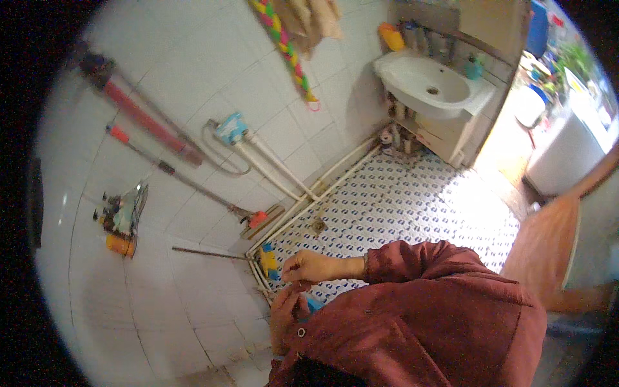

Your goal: The person walks through a cluttered room and into a bathroom, then picks up an orange plastic container and repeatedly opens and closes its lid while manipulating small internal components. The person handles the container and lid by hand without using additional tools.

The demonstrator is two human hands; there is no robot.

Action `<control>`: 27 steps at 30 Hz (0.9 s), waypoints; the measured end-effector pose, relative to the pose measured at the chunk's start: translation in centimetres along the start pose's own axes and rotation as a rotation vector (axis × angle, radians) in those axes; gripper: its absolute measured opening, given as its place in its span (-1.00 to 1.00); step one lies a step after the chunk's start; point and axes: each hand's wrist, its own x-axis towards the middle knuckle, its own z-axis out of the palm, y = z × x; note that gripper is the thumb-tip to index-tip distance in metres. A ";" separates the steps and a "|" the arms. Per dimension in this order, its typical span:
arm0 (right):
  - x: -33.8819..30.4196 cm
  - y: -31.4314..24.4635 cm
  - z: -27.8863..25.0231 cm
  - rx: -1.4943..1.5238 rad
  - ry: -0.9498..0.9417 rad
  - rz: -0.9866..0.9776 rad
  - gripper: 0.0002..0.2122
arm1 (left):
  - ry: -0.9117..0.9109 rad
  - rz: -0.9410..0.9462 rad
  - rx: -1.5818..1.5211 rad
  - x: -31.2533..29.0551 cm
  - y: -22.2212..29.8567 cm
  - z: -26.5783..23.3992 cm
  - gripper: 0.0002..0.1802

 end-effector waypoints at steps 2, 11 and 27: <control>-1.0 0.1 -1.1 0.002 0.113 -0.007 -0.83 | -0.030 -0.159 -0.116 1.4 0.3 0.4 -0.83; -3.7 0.6 -6.3 -0.407 0.516 -0.226 -0.74 | -0.088 0.311 0.522 8.7 -2.4 4.8 -0.78; -18.7 -4.6 -22.5 -0.180 0.863 -0.230 -0.75 | -0.080 0.555 0.877 20.4 0.3 26.8 -0.77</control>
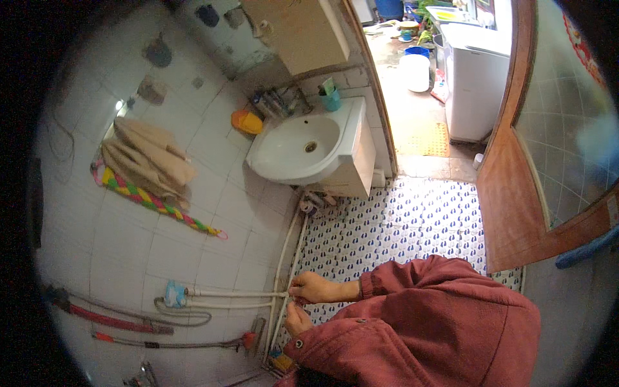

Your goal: The person walks through a cluttered room and into a bathroom, then picks up an orange plastic container and repeatedly opens and closes its lid while manipulating small internal components. The person handles the container and lid by hand without using additional tools.

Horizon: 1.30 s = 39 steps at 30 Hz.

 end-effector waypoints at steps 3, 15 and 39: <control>0.3 -0.7 -3.1 0.332 -0.046 0.138 -0.73 | -0.035 -0.013 0.048 2.0 2.5 0.9 -0.79; 1.3 -1.8 -9.9 0.370 0.205 0.084 -0.70 | -0.084 0.244 0.223 8.6 5.4 5.0 -0.84; 18.1 -4.6 -13.8 0.414 0.378 0.076 -0.75 | -0.433 0.186 -0.395 27.2 -2.7 2.8 -0.78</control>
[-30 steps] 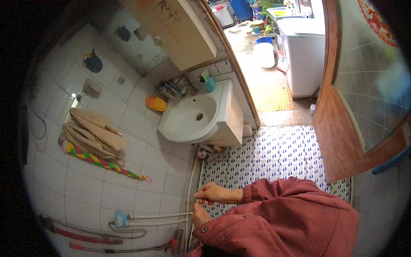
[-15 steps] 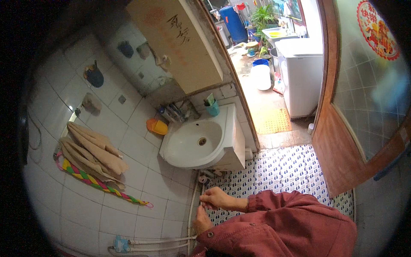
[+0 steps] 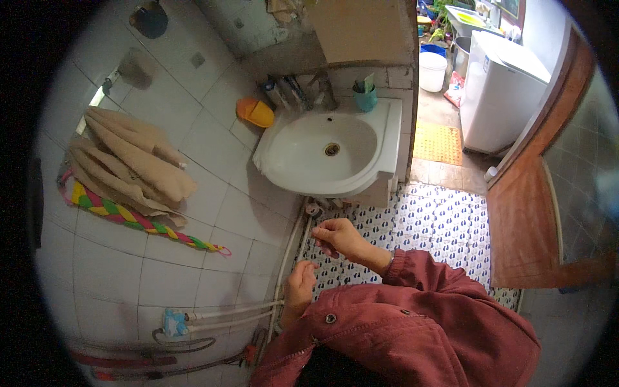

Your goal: The person walks through a cluttered room and into a bathroom, then picks up an orange plastic container and repeatedly opens and closes its lid while manipulating small internal components. The person handles the container and lid by hand without using additional tools.

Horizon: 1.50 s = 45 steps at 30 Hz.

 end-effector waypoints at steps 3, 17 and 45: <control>1.8 -0.7 -1.1 -0.045 -0.006 -0.013 -0.75 | -0.146 -0.365 -0.468 2.3 1.0 -1.2 -0.78; 12.4 -6.8 -5.6 -1.489 -0.390 -1.060 -0.87 | -0.040 -0.079 -0.017 15.2 1.3 -2.9 -0.80; 22.7 -6.2 -8.3 -0.642 0.338 0.009 -0.84 | 0.447 -0.122 -0.432 67.3 -18.9 -16.4 -0.53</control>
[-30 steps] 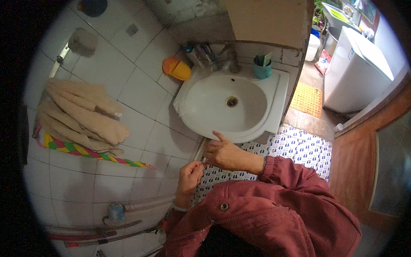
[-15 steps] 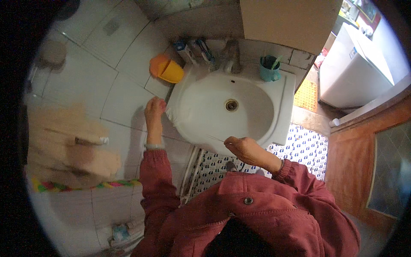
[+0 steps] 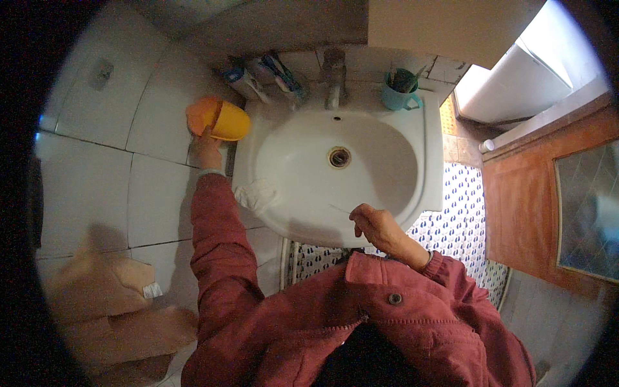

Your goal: The person walks through a cluttered room and into a bathroom, then picks up an orange plastic container and repeatedly opens and closes its lid while manipulating small internal components. The person handles the container and lid by hand without using additional tools.

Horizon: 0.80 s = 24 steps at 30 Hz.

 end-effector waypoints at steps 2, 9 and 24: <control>0.4 -0.1 0.2 0.012 0.028 -0.015 -0.84 | 0.031 -0.051 -0.245 -1.1 0.9 0.6 -0.55; 2.2 -1.8 -3.0 0.115 0.113 0.013 -0.79 | -0.242 0.137 -0.071 -9.9 8.4 0.5 -0.72; -4.2 -3.4 -15.0 0.221 0.159 -0.325 -0.77 | -0.707 0.060 0.086 -32.0 18.6 4.0 -0.72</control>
